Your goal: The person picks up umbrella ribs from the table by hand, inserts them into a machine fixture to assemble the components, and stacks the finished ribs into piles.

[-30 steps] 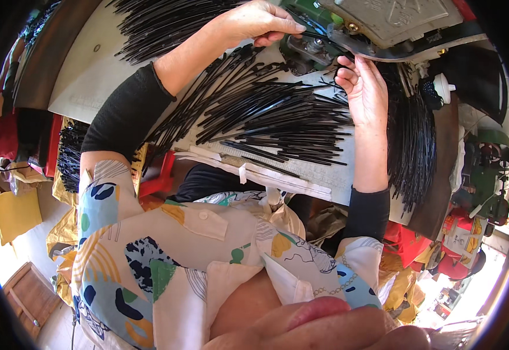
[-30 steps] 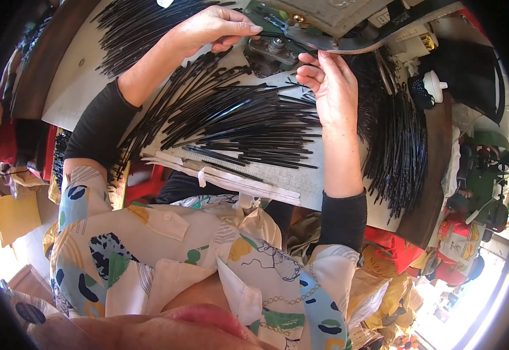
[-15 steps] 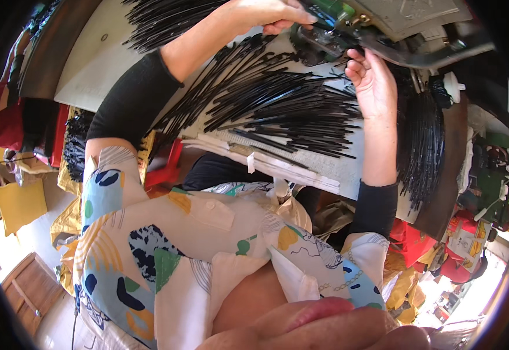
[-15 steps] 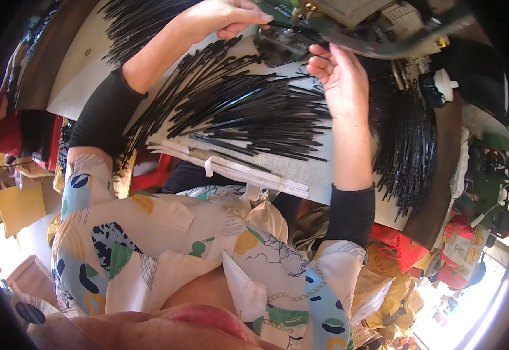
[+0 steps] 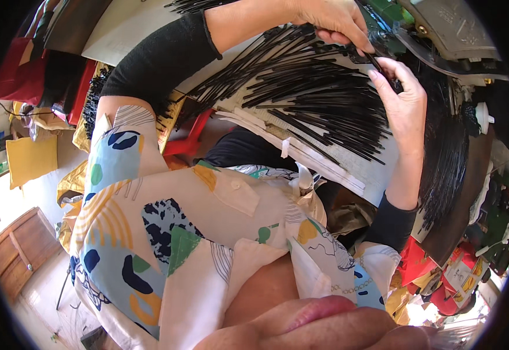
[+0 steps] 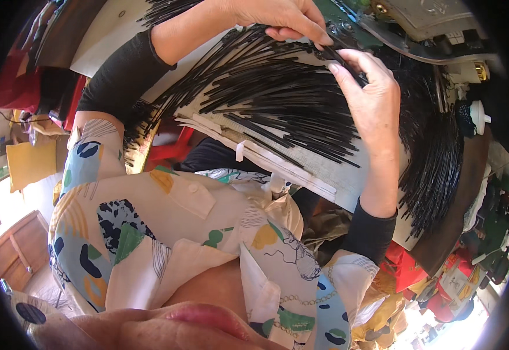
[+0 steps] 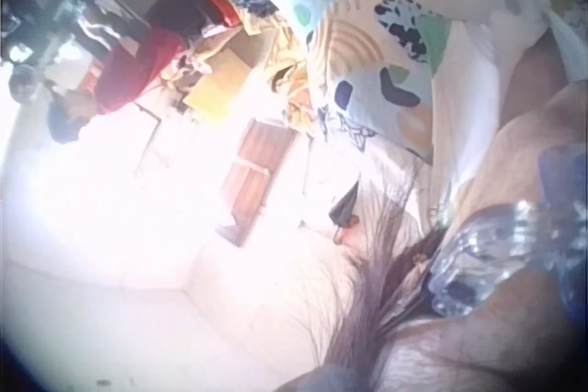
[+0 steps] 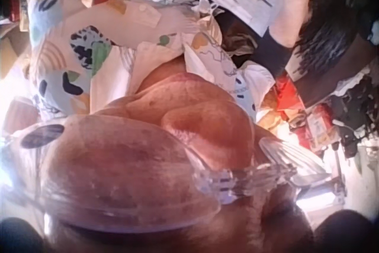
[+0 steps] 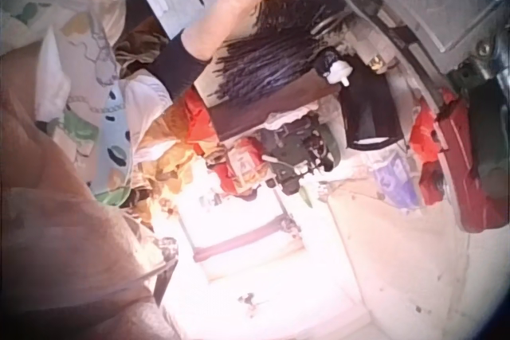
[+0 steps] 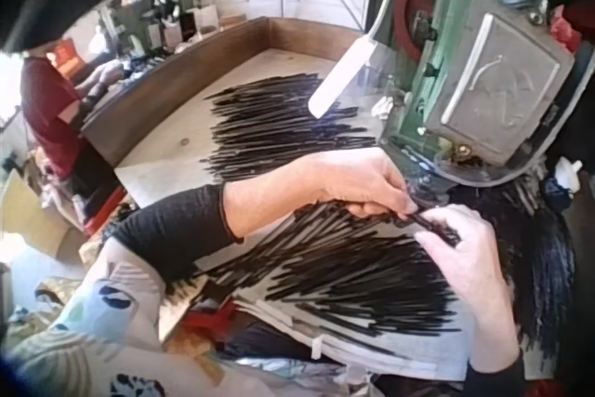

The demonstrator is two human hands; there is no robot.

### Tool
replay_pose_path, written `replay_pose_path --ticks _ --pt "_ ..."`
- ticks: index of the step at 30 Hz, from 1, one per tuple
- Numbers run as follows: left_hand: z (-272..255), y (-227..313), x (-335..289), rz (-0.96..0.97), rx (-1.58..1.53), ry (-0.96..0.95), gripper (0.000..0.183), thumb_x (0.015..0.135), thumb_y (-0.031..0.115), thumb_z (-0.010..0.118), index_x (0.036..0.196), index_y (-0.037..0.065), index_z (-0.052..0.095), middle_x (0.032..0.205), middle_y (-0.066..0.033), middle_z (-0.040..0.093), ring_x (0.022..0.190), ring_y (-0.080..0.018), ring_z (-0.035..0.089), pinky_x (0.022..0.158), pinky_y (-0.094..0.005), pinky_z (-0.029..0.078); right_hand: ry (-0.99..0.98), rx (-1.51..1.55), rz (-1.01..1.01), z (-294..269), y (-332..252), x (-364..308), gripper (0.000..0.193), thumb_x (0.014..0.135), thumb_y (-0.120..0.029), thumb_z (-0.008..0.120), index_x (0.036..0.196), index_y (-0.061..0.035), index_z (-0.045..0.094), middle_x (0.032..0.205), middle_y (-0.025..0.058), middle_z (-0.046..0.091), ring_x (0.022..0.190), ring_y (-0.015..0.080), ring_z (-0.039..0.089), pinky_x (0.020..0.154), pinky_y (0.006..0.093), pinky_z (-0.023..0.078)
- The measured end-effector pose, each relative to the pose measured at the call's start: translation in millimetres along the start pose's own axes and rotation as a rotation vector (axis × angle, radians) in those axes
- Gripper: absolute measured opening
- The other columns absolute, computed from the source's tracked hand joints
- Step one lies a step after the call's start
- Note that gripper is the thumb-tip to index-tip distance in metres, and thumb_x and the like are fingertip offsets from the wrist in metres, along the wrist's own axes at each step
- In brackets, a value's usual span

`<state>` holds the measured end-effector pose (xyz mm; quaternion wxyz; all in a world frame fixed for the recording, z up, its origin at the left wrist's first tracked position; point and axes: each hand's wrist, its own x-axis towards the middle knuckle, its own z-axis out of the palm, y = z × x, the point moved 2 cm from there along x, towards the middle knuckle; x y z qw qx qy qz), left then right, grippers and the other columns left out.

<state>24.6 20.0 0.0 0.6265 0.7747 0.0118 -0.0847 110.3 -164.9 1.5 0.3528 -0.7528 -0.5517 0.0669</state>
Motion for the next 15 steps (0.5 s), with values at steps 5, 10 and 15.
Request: replay_pose_path --ticks 5,10,15 --pt "-18.0 12.5 -29.2 -0.057 0.371 0.05 0.041 0.074 0.041 0.065 0.069 0.001 0.065 0.055 -0.0039 0.057 0.047 -0.0127 0.052 0.045 -0.0271 0.042 0.093 -0.259 -0.157 -10.3 -1.5 -1.6 0.017 0.08 -0.012 0.063 0.093 -0.0014 0.064 0.084 0.0117 0.063 0.078 0.0264 0.059 0.073 0.0318 0.045" --pt "-18.7 -11.4 -33.6 0.065 0.986 0.287 0.03 0.064 0.029 0.063 0.07 0.0 0.066 0.07 -0.0194 0.063 0.069 -0.0331 0.062 0.064 -0.0412 0.048 0.027 -0.219 0.037 -15.5 -6.0 -9.2 0.017 0.084 -0.012 0.059 0.094 0.0012 0.063 0.076 0.008 0.06 0.067 0.0159 0.056 0.065 0.0262 0.043" --pt "-19.6 -15.3 -36.3 0.106 0.952 0.328 0.026 0.064 0.024 0.061 0.073 0.0 0.067 0.069 -0.0194 0.062 0.067 -0.0335 0.061 0.062 -0.0405 0.048 -0.102 0.219 0.218 -3.8 1.3 -10.9 0.019 0.085 -0.01 0.057 0.1 0.0 0.062 0.072 0.0 0.058 0.063 0.0033 0.047 0.058 0.0182 0.037"
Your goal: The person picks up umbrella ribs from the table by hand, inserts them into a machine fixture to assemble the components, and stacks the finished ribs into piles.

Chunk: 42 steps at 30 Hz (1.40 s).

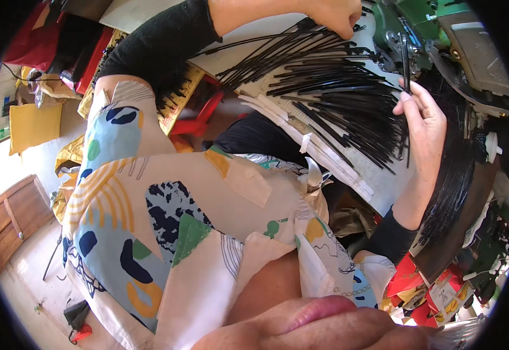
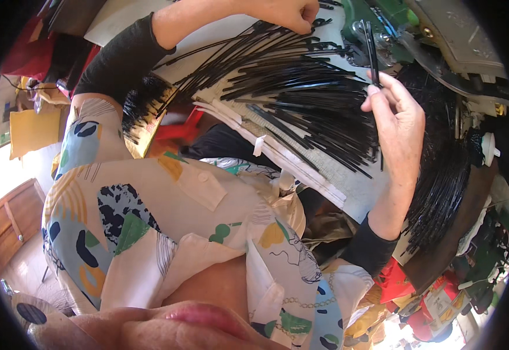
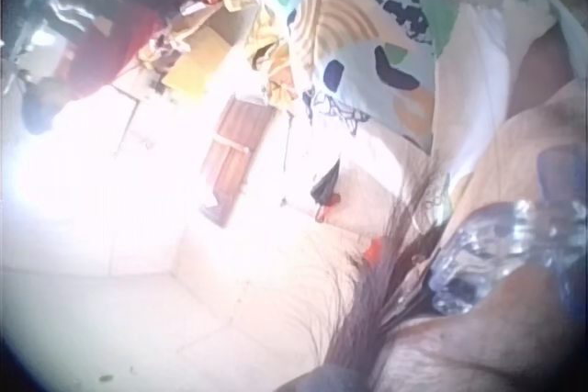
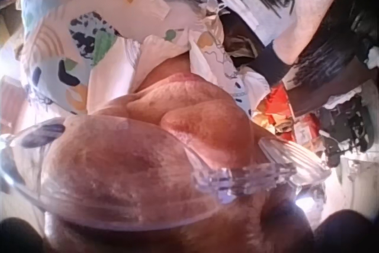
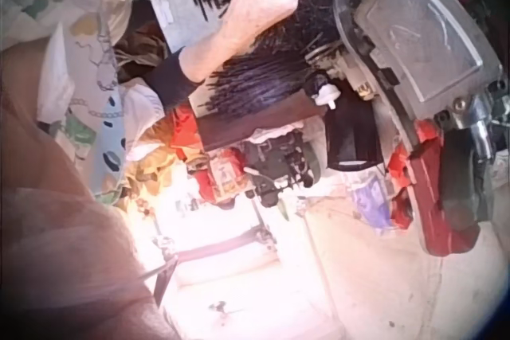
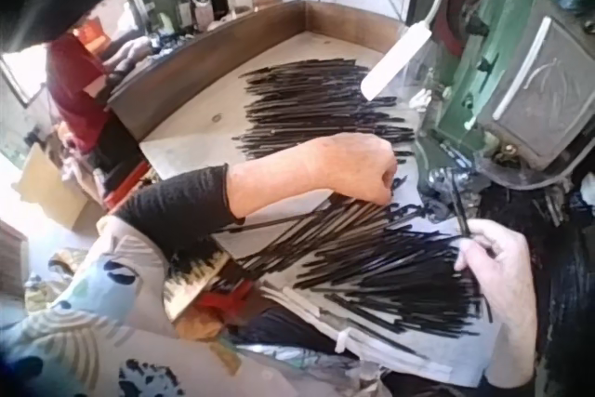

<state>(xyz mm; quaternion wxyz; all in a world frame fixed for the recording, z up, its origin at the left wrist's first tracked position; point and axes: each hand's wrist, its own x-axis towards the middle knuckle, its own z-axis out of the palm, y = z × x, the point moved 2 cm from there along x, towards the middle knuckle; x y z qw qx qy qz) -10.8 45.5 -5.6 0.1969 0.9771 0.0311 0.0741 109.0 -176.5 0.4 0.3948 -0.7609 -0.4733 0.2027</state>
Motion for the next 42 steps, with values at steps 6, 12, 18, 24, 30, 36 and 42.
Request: replay_pose_path --ticks 6,12,18,24,30,36,42 --pt "-1.8 9.3 16.2 -0.088 -0.582 -0.127 0.02 0.074 0.018 0.06 0.075 0.0 0.067 0.061 -0.0088 0.063 0.053 -0.0151 0.059 0.05 -0.0276 0.046 -0.243 0.351 0.184 7.8 4.7 -5.2 0.026 0.086 -0.015 0.054 0.108 -0.0023 0.054 0.072 0.0013 0.06 0.058 0.0022 0.048 0.049 0.0167 0.037" --pt "19.6 14.9 30.5 -0.176 -1.172 -0.186 0.015 0.082 0.011 0.06 0.093 0.001 0.063 0.074 -0.0029 0.064 0.055 -0.0085 0.059 0.046 -0.0189 0.046 -0.282 0.483 0.224 8.1 7.4 -6.0 0.024 0.087 -0.017 0.053 0.105 -0.0011 0.053 0.07 0.003 0.059 0.055 0.0051 0.052 0.047 0.0172 0.04" --pt "14.1 28.0 32.9 -0.222 -1.174 -0.154 0.02 0.083 0.014 0.061 0.099 0.001 0.061 0.076 -0.002 0.064 0.056 -0.0075 0.059 0.047 -0.0181 0.047 -0.271 0.503 0.225 6.7 6.0 -4.1 0.025 0.087 -0.018 0.052 0.105 -0.0009 0.053 0.071 0.0033 0.059 0.056 0.0055 0.052 0.048 0.0173 0.04" --pt "23.0 27.6 37.1 -0.177 -1.041 0.02 0.032 0.081 0.025 0.065 0.103 0.001 0.063 0.073 -0.004 0.064 0.055 -0.007 0.059 0.046 -0.0162 0.046 -0.262 0.528 0.225 7.1 7.3 -3.7 0.025 0.086 -0.019 0.052 0.104 -0.0014 0.054 0.071 0.0033 0.059 0.057 0.006 0.053 0.048 0.0181 0.041" --pt "26.4 25.3 42.0 -0.165 -1.1 0.004 0.03 0.081 0.021 0.066 0.103 0.001 0.063 0.081 -0.0038 0.065 0.058 -0.0079 0.06 0.046 -0.0168 0.047 -0.204 0.564 0.223 9.9 8.4 -1.9 0.026 0.086 -0.02 0.053 0.104 -0.0014 0.054 0.071 0.0034 0.06 0.057 0.0075 0.054 0.049 0.0195 0.042" --pt "13.9 38.1 43.6 -0.139 -1.213 -0.022 0.02 0.085 0.013 0.06 0.098 -0.002 0.062 0.072 -0.0041 0.063 0.055 -0.0087 0.059 0.046 -0.0198 0.047 -0.13 0.63 0.209 11.6 9.3 -1.0 0.03 0.085 -0.021 0.055 0.106 0.0001 0.054 0.071 0.0052 0.06 0.057 0.009 0.055 0.05 0.0196 0.043" --pt "17.4 35.4 54.6 -0.116 -1.159 0.021 0.021 0.085 0.01 0.058 0.1 -0.005 0.06 0.071 -0.0062 0.063 0.052 -0.0103 0.058 0.045 -0.0223 0.048 -0.088 0.648 0.219 9.8 11.9 2.0 0.032 0.085 -0.021 0.056 0.108 0.0013 0.054 0.072 0.0068 0.061 0.057 0.0097 0.056 0.05 0.02 0.044"
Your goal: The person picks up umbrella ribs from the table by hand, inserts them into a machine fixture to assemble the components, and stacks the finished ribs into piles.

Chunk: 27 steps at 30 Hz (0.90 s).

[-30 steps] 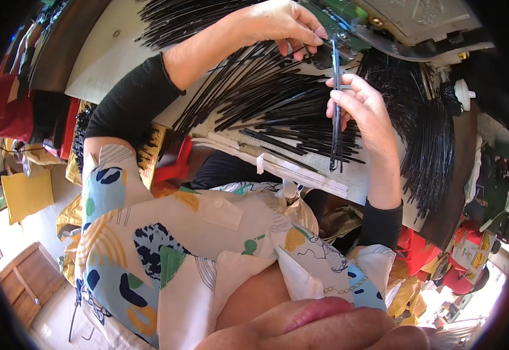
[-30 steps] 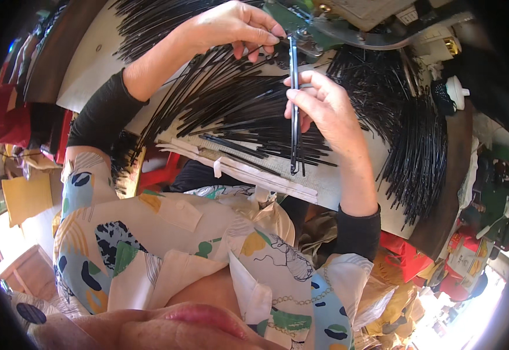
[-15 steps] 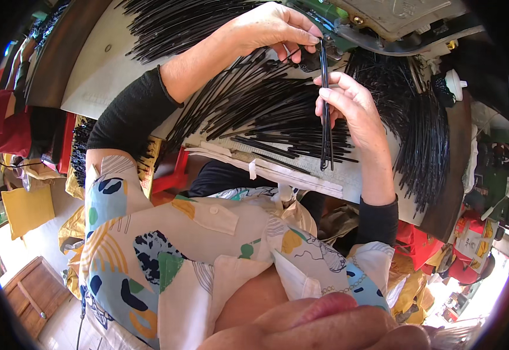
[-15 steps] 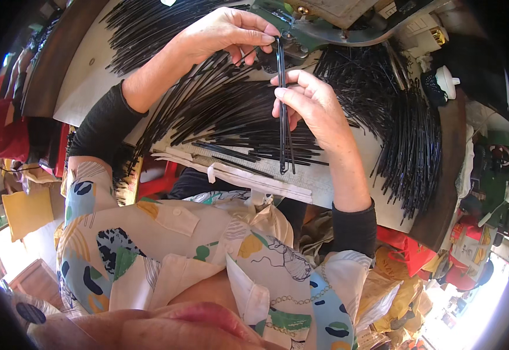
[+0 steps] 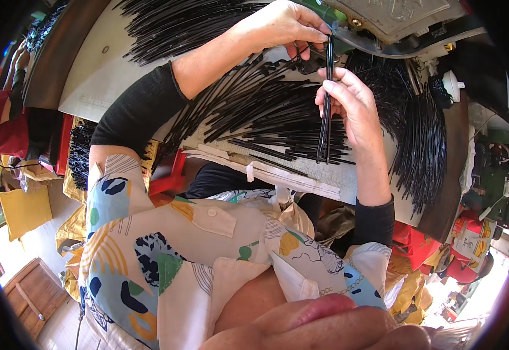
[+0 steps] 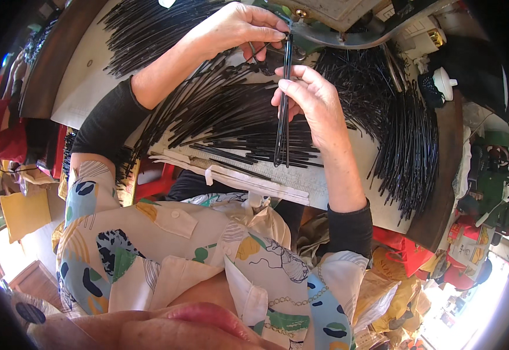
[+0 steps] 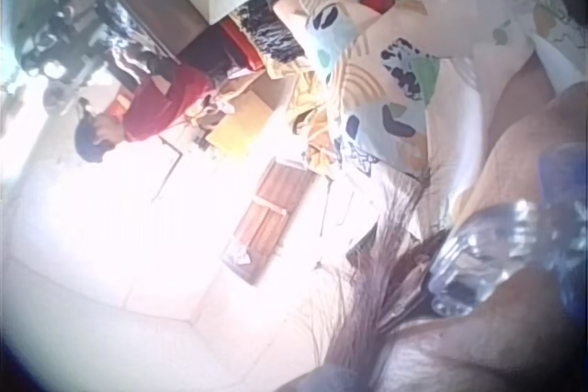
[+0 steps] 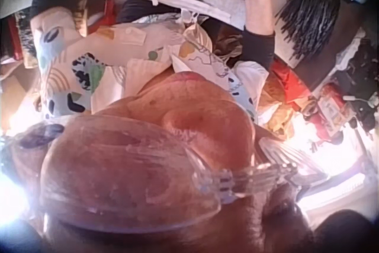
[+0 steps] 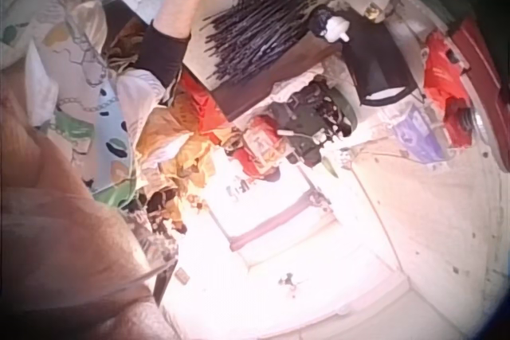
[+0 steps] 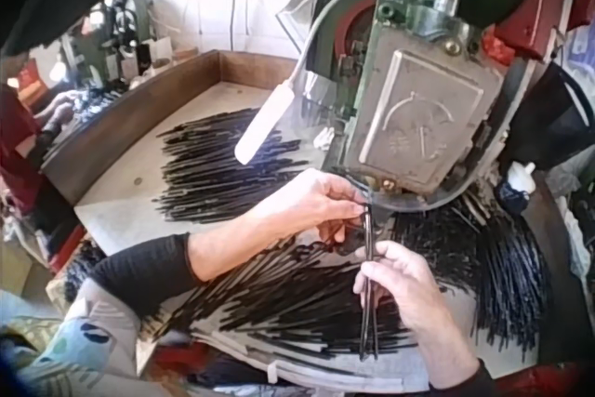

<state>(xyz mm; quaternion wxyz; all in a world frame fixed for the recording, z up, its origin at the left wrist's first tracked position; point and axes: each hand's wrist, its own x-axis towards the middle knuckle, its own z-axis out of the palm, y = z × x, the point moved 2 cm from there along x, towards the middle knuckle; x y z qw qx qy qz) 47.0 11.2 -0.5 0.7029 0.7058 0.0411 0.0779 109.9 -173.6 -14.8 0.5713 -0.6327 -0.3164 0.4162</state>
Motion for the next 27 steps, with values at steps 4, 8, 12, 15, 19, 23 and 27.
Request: replay_pose_path --ticks 4,8,12,15,19,23,27 --pt "-1.2 -2.7 3.1 -0.009 0.002 -0.011 0.021 0.085 0.01 0.058 0.1 -0.005 0.06 0.071 -0.0067 0.063 0.051 -0.0103 0.058 0.045 -0.0223 0.048 -0.002 -0.004 -0.001 -1.7 2.4 1.5 0.033 0.085 -0.021 0.056 0.109 0.0017 0.053 0.073 0.007 0.061 0.058 0.0104 0.057 0.051 0.0203 0.044" --pt "-1.6 -5.0 1.4 -0.045 -0.059 0.017 0.018 0.085 0.011 0.059 0.095 -0.004 0.062 0.07 -0.0064 0.063 0.049 -0.0094 0.057 0.042 -0.0217 0.046 -0.002 0.008 -0.008 -2.9 4.9 0.9 0.034 0.085 -0.02 0.056 0.11 0.0028 0.053 0.074 0.0074 0.061 0.058 0.011 0.057 0.051 0.0203 0.044" --pt "-2.7 3.4 -7.0 -0.133 0.11 0.072 0.02 0.085 0.017 0.06 0.085 -0.002 0.064 0.062 -0.0037 0.06 0.043 -0.0067 0.051 0.039 -0.0206 0.04 0.006 0.022 0.003 -3.1 5.4 -0.7 0.035 0.085 -0.02 0.057 0.111 0.0033 0.052 0.074 0.0076 0.061 0.058 0.0113 0.057 0.051 0.0207 0.045" --pt "-5.1 -9.0 -2.6 -0.103 0.276 0.116 0.032 0.082 0.026 0.066 0.094 -0.003 0.064 0.064 -0.0044 0.061 0.044 -0.007 0.053 0.038 -0.0183 0.041 0.004 0.051 0.009 -2.4 4.5 -1.0 0.035 0.085 -0.02 0.057 0.11 0.0036 0.052 0.075 0.008 0.061 0.058 0.0115 0.057 0.051 0.0211 0.045" --pt "-3.4 -9.5 -1.9 -0.051 0.252 0.133 0.034 0.082 0.029 0.066 0.09 -0.004 0.064 0.058 -0.0042 0.057 0.038 -0.0069 0.049 0.036 -0.0196 0.037 0.004 0.077 0.01 -2.6 4.5 -0.9 0.034 0.084 -0.019 0.058 0.11 0.003 0.053 0.075 0.0076 0.06 0.058 0.0117 0.057 0.052 0.0212 0.046" --pt "-1.2 -2.3 -6.4 -0.073 0.235 0.107 0.031 0.084 0.027 0.063 0.092 -0.003 0.064 0.064 -0.006 0.061 0.042 -0.008 0.053 0.04 -0.0195 0.042 0.02 0.092 0.012 -2.4 5.7 0.5 0.031 0.084 -0.018 0.058 0.107 0.0017 0.053 0.074 0.006 0.059 0.058 0.0114 0.057 0.052 0.021 0.046" --pt "-0.6 -1.2 -11.7 -0.077 0.164 0.046 0.03 0.085 0.023 0.059 0.1 -0.003 0.063 0.071 -0.0079 0.064 0.051 -0.0108 0.059 0.049 -0.0206 0.049 0.034 0.077 0.022 1.0 2.4 0.9 0.029 0.083 -0.018 0.058 0.105 0.001 0.054 0.073 0.0052 0.058 0.057 0.0108 0.056 0.05 0.0209 0.045"
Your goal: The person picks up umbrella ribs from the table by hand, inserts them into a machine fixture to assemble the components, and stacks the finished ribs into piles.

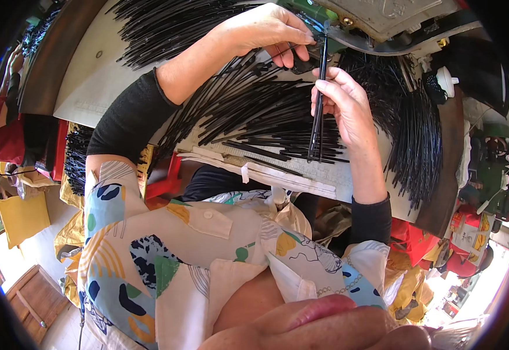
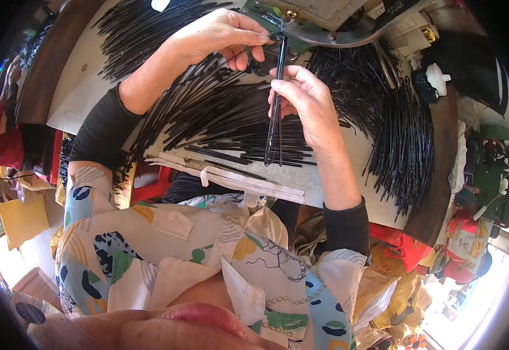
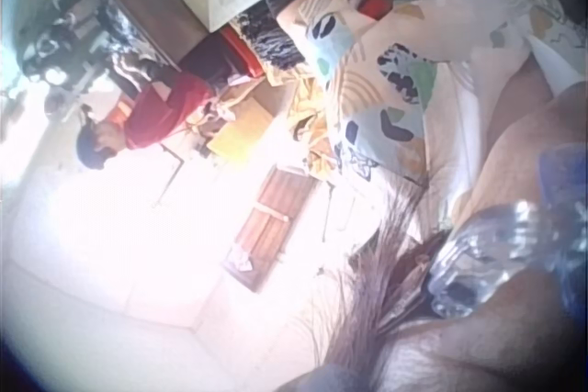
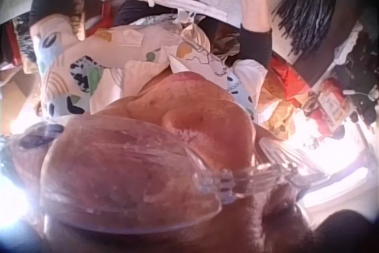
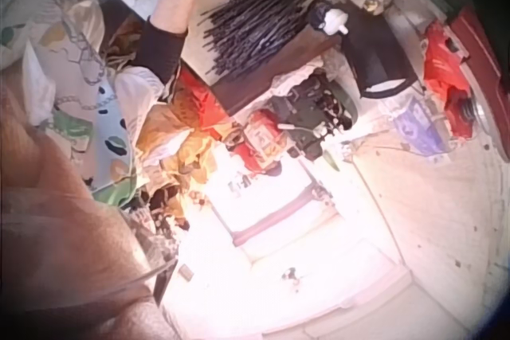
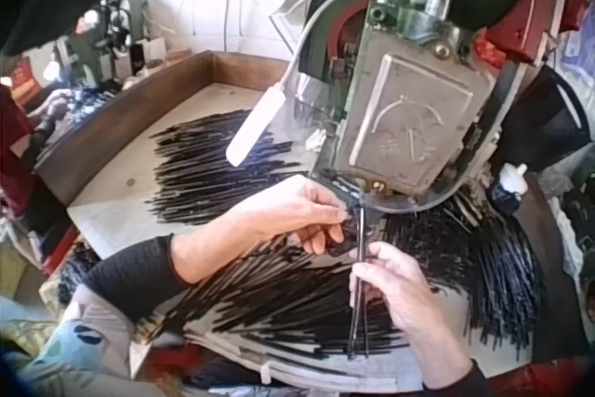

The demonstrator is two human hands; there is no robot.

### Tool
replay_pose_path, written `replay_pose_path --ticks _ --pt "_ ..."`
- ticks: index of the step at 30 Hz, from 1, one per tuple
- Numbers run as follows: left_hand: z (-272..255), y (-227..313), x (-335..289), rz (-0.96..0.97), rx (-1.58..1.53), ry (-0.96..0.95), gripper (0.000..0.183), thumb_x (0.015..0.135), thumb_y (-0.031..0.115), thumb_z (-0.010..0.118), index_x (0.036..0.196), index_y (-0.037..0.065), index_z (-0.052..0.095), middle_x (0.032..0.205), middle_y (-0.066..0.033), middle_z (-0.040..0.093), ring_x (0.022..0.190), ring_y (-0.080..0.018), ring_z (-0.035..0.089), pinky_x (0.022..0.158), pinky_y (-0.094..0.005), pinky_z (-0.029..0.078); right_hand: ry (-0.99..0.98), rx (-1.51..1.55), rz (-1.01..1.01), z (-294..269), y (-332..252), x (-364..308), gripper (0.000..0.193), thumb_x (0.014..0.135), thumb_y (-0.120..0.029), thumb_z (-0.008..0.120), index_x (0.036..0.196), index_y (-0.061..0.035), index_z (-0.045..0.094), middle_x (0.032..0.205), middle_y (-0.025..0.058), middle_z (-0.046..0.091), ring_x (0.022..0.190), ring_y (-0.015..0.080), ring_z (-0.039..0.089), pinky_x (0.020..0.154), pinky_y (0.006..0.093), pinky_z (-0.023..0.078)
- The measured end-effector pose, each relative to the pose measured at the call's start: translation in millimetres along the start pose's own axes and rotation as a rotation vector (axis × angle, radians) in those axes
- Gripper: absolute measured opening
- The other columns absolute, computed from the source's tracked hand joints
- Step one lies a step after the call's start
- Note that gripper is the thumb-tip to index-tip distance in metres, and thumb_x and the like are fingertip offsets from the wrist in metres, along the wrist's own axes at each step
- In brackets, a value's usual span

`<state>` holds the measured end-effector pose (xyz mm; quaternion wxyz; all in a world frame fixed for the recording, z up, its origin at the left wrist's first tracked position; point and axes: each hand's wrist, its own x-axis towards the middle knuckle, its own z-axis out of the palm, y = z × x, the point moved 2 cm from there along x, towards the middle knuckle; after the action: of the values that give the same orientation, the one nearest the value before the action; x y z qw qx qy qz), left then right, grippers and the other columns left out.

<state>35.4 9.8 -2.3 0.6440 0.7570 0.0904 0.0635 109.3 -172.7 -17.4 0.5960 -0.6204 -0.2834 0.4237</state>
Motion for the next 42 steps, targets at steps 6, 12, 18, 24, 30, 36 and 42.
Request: replay_pose_path --ticks 6,12,18,24,30,36,42 --pt "6.0 0.9 -4.8 -0.068 -0.141 -0.088 0.031 0.086 0.023 0.058 0.103 -0.003 0.061 0.074 -0.009 0.063 0.055 -0.0132 0.061 0.051 -0.0218 0.051 0.012 0.002 -0.011 7.2 -4.5 4.8 0.024 0.082 -0.016 0.057 0.1 -0.0006 0.054 0.07 0.0049 0.058 0.055 0.0089 0.054 0.046 0.0191 0.04" --pt "11.7 -3.3 -5.9 -0.081 -0.181 -0.086 0.028 0.087 0.023 0.055 0.101 -0.001 0.062 0.071 -0.008 0.062 0.055 -0.0144 0.062 0.049 -0.0216 0.049 0.011 0.022 -0.03 6.9 -2.7 9.2 0.022 0.082 -0.015 0.058 0.098 0.0003 0.054 0.071 0.0055 0.059 0.052 0.0065 0.049 0.044 0.0177 0.034" --pt "12.4 -0.7 -7.7 -0.08 -0.196 -0.066 0.026 0.088 0.024 0.055 0.093 0.001 0.063 0.068 -0.0071 0.061 0.053 -0.0134 0.06 0.047 -0.021 0.048 -0.005 0.051 -0.051 7.6 -4.2 9.5 0.024 0.082 -0.015 0.059 0.1 0.0015 0.055 0.073 0.007 0.06 0.056 0.007 0.05 0.048 0.018 0.037" --pt "12.0 -1.4 -6.5 -0.038 -0.103 -0.061 0.028 0.089 0.027 0.054 0.078 0.002 0.062 0.063 -0.0058 0.059 0.049 -0.0117 0.058 0.044 -0.0202 0.047 -0.015 0.095 -0.081 12.5 -8.1 13.1 0.022 0.083 -0.014 0.059 0.097 0.0018 0.057 0.076 0.0081 0.061 0.058 0.0072 0.051 0.05 0.0181 0.038" --pt "12.9 -3.5 -3.3 -0.016 -0.07 -0.013 0.029 0.089 0.027 0.054 0.077 0.002 0.062 0.061 -0.005 0.059 0.047 -0.0103 0.057 0.043 -0.0199 0.046 -0.031 0.051 -0.05 9.1 -5.7 18.1 0.02 0.083 -0.013 0.059 0.097 0.0018 0.058 0.081 0.0066 0.062 0.063 0.0078 0.054 0.05 0.0179 0.04" --pt "11.3 -4.7 -1.9 -0.025 -0.074 -0.01 0.029 0.089 0.027 0.054 0.078 0.002 0.062 0.06 -0.0046 0.059 0.046 -0.0103 0.057 0.042 -0.0198 0.046 -0.006 0.118 -0.078 10.3 -2.8 21.9 0.018 0.083 -0.013 0.059 0.095 0.0008 0.059 0.082 0.0064 0.062 0.063 0.0077 0.055 0.049 0.0183 0.04" --pt "10.4 -3.5 -0.7 -0.08 -0.097 -0.006 0.028 0.087 0.026 0.056 0.076 0.002 0.062 0.06 -0.0054 0.059 0.045 -0.0108 0.056 0.041 -0.02 0.044 -0.008 0.231 0.003 12.3 -5.3 19.3 0.017 0.083 -0.013 0.059 0.093 0.0001 0.06 0.079 0.0074 0.062 0.057 0.0079 0.052 0.048 0.0182 0.039"
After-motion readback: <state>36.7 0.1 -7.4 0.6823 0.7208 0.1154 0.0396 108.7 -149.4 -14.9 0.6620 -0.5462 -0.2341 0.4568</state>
